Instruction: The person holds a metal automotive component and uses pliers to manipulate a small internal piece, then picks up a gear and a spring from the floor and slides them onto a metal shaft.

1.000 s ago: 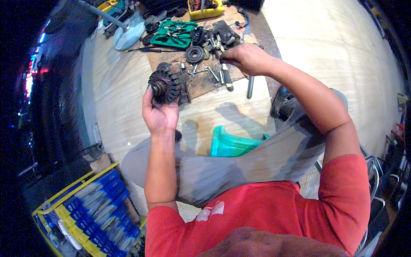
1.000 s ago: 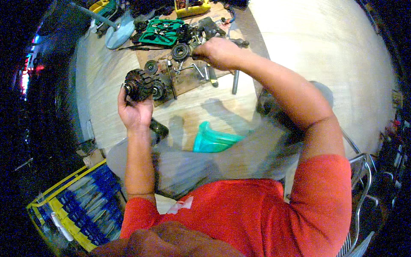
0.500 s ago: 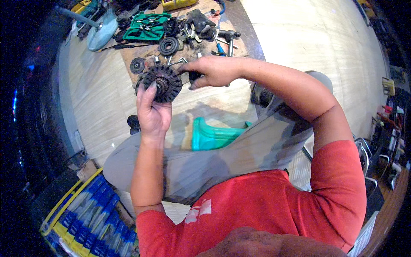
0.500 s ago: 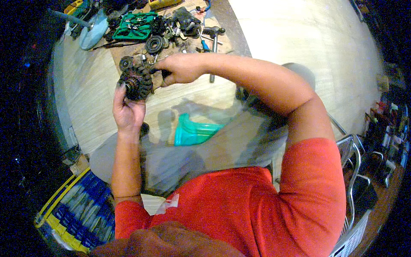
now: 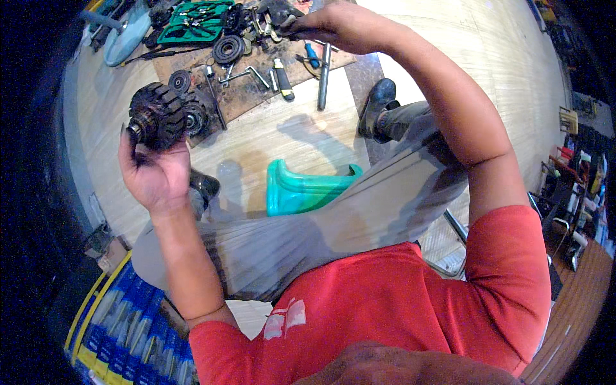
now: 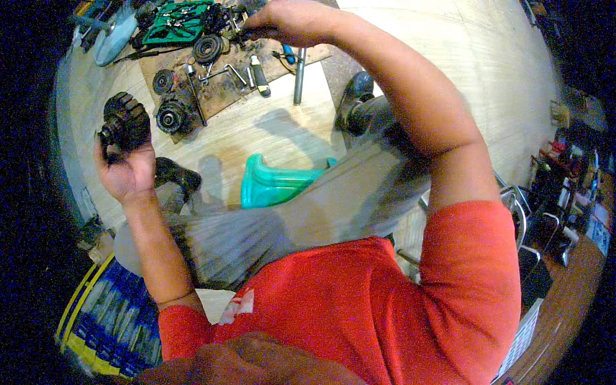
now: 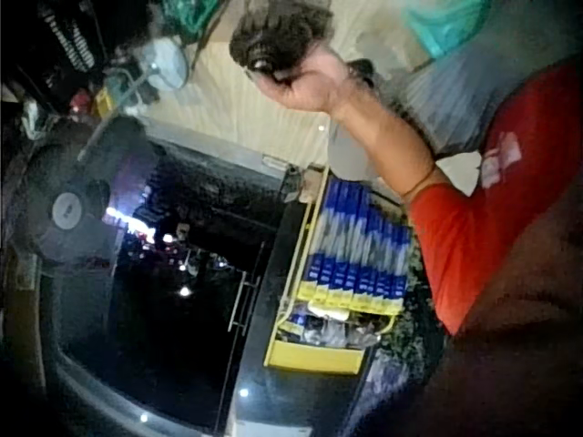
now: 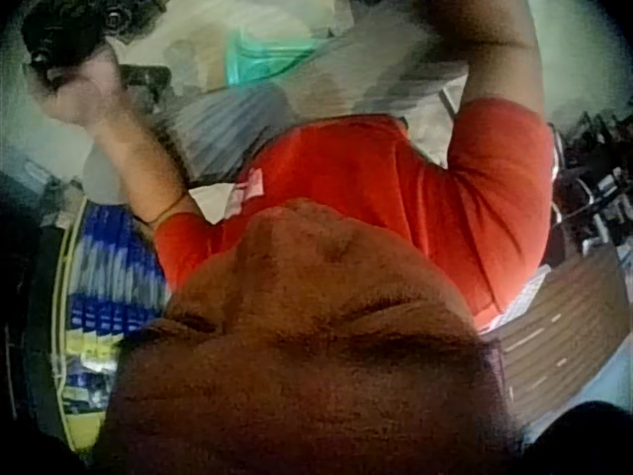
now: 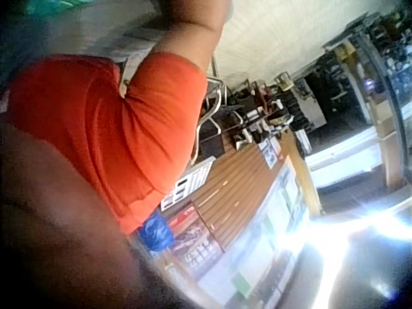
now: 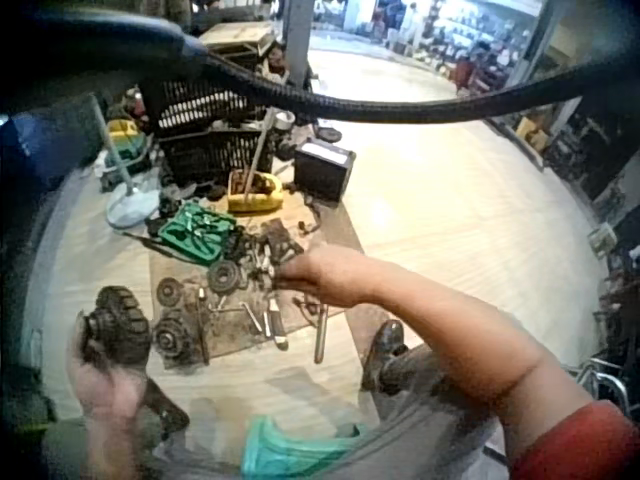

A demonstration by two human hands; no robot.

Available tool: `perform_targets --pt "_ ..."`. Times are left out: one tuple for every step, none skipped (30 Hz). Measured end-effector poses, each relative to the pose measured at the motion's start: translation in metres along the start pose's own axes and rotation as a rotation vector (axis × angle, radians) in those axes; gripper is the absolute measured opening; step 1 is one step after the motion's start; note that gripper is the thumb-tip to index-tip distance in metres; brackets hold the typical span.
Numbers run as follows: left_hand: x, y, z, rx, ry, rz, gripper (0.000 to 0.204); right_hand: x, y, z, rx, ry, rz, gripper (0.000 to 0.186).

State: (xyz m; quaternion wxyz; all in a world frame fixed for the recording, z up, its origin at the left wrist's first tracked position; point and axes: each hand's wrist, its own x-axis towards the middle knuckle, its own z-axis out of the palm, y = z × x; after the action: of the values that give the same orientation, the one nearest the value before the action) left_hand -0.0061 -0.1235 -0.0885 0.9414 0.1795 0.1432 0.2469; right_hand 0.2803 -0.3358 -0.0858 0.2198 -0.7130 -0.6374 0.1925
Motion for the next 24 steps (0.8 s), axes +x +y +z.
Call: perform_targets --pt "-0.001 0.001 0.001 0.001 -0.004 0.005 0.043 -0.003 0.004 -0.004 -0.05 0.0 0.014 0.021" --pt "-0.003 0.0 0.003 0.002 -0.008 0.01 0.043 -0.006 0.007 -0.006 -0.101 0.0 0.029 0.02" --pt "-0.003 -0.001 0.003 0.003 -0.013 0.013 0.043 -0.01 0.011 -0.009 -0.131 -0.001 0.05 0.02" --pt "-0.002 -0.001 0.001 0.003 0.003 0.013 0.043 -0.011 0.009 -0.014 -0.16 -0.002 0.069 0.02" --pt "-0.002 0.0 -0.004 0.003 0.019 0.011 0.044 -0.013 0.009 -0.017 -0.189 -0.002 0.089 0.02" --pt "-0.001 -0.001 -0.007 0.003 0.035 0.009 0.044 -0.015 0.013 -0.019 -0.222 -0.022 0.107 0.019" --pt "-0.001 -0.003 -0.007 0.012 0.043 0.004 0.044 -0.012 0.015 -0.022 -0.254 -0.04 0.122 0.019" --pt "-0.001 -0.007 -0.005 0.02 0.052 -0.002 0.045 -0.01 0.016 -0.023 -0.286 -0.058 0.137 0.019" --pt "-0.001 -0.012 -0.004 0.029 0.061 -0.007 0.045 -0.011 0.017 -0.026 -0.307 -0.106 0.159 0.023" --pt "-0.001 -0.017 -0.001 0.053 0.1 -0.004 0.045 -0.012 0.027 -0.019 -0.322 -0.123 0.177 0.021" --pt "0.0 -0.025 0.003 0.076 0.135 -0.001 0.045 -0.015 0.049 -0.005 -0.341 -0.138 0.198 0.021" --pt "0.0 -0.028 0.003 0.102 0.173 0.01 0.045 -0.013 0.061 0.003 -0.357 -0.152 0.208 0.02" --pt "-0.002 -0.028 -0.007 0.146 0.181 0.025 0.044 -0.007 0.053 0.009 -0.329 -0.214 0.325 0.019" --pt "-0.002 -0.03 -0.01 0.066 0.084 -0.021 0.042 -0.005 0.049 0.011 -0.344 -0.277 0.346 0.024" --pt "-0.002 -0.033 -0.011 0.118 0.103 -0.012 0.041 -0.007 0.049 0.018 -0.337 -0.291 0.29 0.032" --pt "-0.002 -0.041 -0.006 0.169 0.124 -0.003 0.04 -0.007 0.05 0.025 -0.33 -0.308 0.234 0.042" --pt "-0.002 -0.046 -0.005 0.202 0.069 -0.016 0.04 -0.005 0.038 0.025 -0.25 -0.343 0.204 0.053" --pt "-0.003 -0.049 -0.004 0.235 0.014 -0.03 0.04 -0.004 0.025 0.025 -0.17 -0.378 0.174 0.065" --pt "-0.004 -0.054 -0.001 0.304 0.04 -0.044 0.041 -0.003 0.014 0.029 -0.073 -0.348 0.132 0.068" --pt "-0.004 -0.057 0.0 0.343 -0.019 -0.052 0.044 0.0 0.004 0.035 0.026 -0.321 0.092 0.072" --pt "-0.006 -0.059 0.004 0.327 -0.021 -0.061 0.044 0.003 -0.007 0.042 0.101 -0.259 0.028 0.074" --pt "-0.007 -0.063 0.009 0.309 -0.023 -0.074 0.044 0.005 -0.017 0.049 0.177 -0.198 -0.034 0.075" --pt "-0.009 -0.065 0.013 0.331 -0.029 -0.082 0.044 0.008 -0.029 0.054 0.249 -0.164 -0.073 0.076" --pt "-0.01 -0.066 0.015 0.354 -0.035 -0.092 0.044 0.011 -0.039 0.056 0.314 -0.199 -0.044 0.073"
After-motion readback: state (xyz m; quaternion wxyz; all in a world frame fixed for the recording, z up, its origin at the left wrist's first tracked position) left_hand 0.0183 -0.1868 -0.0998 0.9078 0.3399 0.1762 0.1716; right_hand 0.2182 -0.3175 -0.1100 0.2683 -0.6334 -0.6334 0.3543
